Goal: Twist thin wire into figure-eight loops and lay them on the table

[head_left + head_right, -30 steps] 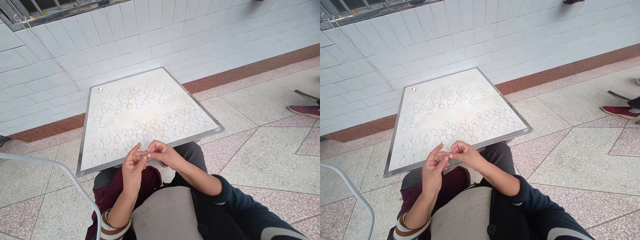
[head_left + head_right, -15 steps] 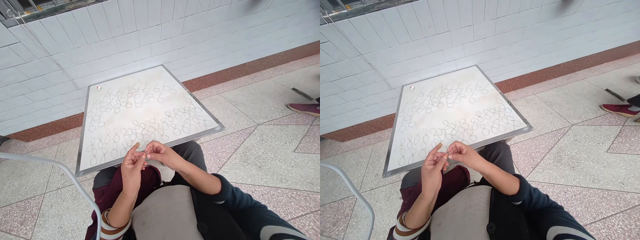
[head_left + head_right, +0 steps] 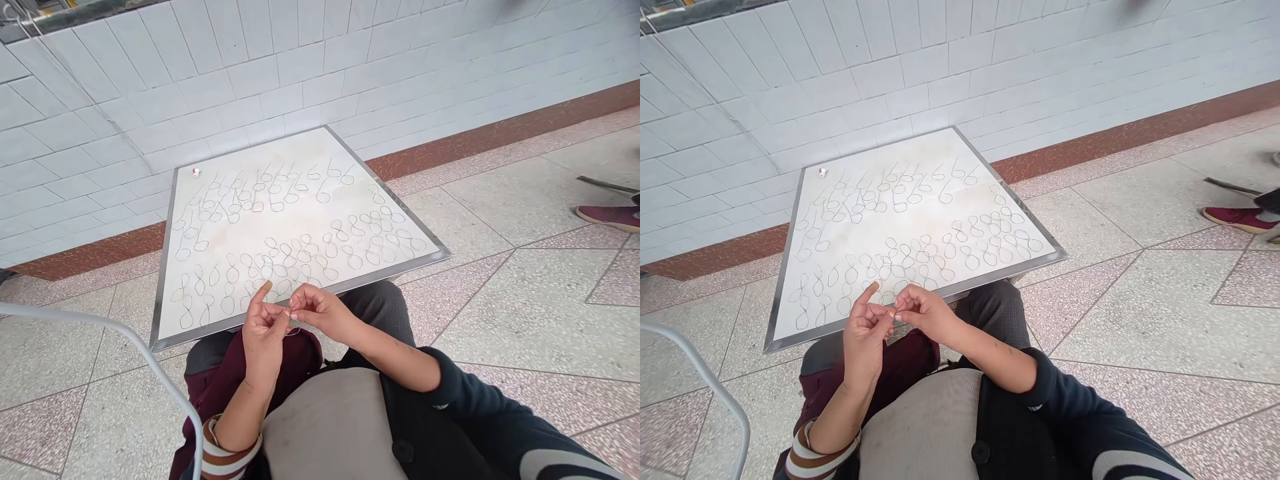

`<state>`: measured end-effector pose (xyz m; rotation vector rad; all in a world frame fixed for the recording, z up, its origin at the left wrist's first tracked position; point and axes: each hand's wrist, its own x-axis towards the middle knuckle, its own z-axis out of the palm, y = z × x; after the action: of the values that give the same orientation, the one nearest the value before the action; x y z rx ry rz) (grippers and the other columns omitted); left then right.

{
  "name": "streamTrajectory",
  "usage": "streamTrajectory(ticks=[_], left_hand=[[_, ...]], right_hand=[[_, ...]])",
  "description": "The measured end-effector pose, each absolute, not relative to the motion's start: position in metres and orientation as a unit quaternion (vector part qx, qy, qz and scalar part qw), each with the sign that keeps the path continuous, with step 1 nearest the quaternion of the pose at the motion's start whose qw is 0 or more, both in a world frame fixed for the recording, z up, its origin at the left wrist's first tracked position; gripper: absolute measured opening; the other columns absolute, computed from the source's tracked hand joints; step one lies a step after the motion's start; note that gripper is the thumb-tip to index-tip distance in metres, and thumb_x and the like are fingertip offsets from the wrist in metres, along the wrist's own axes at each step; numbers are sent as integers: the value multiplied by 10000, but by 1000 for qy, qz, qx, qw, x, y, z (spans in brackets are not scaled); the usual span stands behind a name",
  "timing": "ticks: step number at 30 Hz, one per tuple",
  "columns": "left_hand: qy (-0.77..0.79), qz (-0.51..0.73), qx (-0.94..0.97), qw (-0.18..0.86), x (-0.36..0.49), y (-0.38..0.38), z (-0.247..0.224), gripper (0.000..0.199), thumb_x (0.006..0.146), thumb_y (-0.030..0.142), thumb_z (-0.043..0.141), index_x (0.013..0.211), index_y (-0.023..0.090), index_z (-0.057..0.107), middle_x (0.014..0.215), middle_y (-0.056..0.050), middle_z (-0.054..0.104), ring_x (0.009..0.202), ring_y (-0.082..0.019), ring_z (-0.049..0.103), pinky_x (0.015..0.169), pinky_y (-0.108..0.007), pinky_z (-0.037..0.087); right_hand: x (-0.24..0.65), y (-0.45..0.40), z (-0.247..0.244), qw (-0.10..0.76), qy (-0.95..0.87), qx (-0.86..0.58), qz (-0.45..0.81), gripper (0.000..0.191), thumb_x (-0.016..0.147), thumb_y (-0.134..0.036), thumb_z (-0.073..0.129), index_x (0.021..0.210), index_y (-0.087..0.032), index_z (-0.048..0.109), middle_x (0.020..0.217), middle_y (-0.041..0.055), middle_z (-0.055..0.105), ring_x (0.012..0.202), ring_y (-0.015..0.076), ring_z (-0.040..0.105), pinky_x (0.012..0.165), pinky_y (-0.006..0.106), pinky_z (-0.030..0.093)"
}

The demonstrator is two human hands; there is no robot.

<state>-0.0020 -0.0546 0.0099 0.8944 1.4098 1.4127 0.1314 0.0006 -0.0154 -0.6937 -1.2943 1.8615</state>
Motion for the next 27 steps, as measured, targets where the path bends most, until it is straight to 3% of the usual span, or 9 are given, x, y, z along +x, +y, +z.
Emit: streamTrajectory(ticks=[10, 18, 25, 27], left_hand=[[572, 570, 342, 481, -3, -57, 2, 550, 764, 249, 704, 1286, 231, 530, 696, 58, 578, 573, -67, 504, 580, -193, 430], [565, 561, 351, 494, 1, -61, 5, 620, 764, 253, 709, 1334, 223, 466, 690, 52, 596, 663, -104, 565, 616, -210, 449], [585, 543, 346, 493, 0, -60, -2, 580, 746, 209, 704, 1295, 215, 516, 681, 62, 554, 592, -78, 491, 602, -209, 447], [583, 546, 341, 496, 0, -59, -4, 581, 745, 209, 703, 1295, 208, 514, 681, 58, 560, 600, -81, 499, 594, -206, 445]], right_hand=[[132, -1, -25, 375, -518, -284, 714, 269, 741, -390, 736, 843, -208, 567, 778, -26, 548, 714, 118, 542, 689, 285, 456], [129, -4, -21, 383, -514, -302, 705, 283, 791, -454, 665, 853, -204, 548, 737, -40, 525, 617, 90, 481, 628, 256, 452], [126, -12, -31, 452, -638, -361, 508, 156, 876, -318, 554, 767, -206, 552, 757, -1, 539, 662, 122, 502, 633, 274, 423], [125, -11, -34, 446, -639, -369, 507, 149, 877, -303, 550, 764, -206, 550, 730, -7, 539, 651, 122, 501, 628, 272, 418]])
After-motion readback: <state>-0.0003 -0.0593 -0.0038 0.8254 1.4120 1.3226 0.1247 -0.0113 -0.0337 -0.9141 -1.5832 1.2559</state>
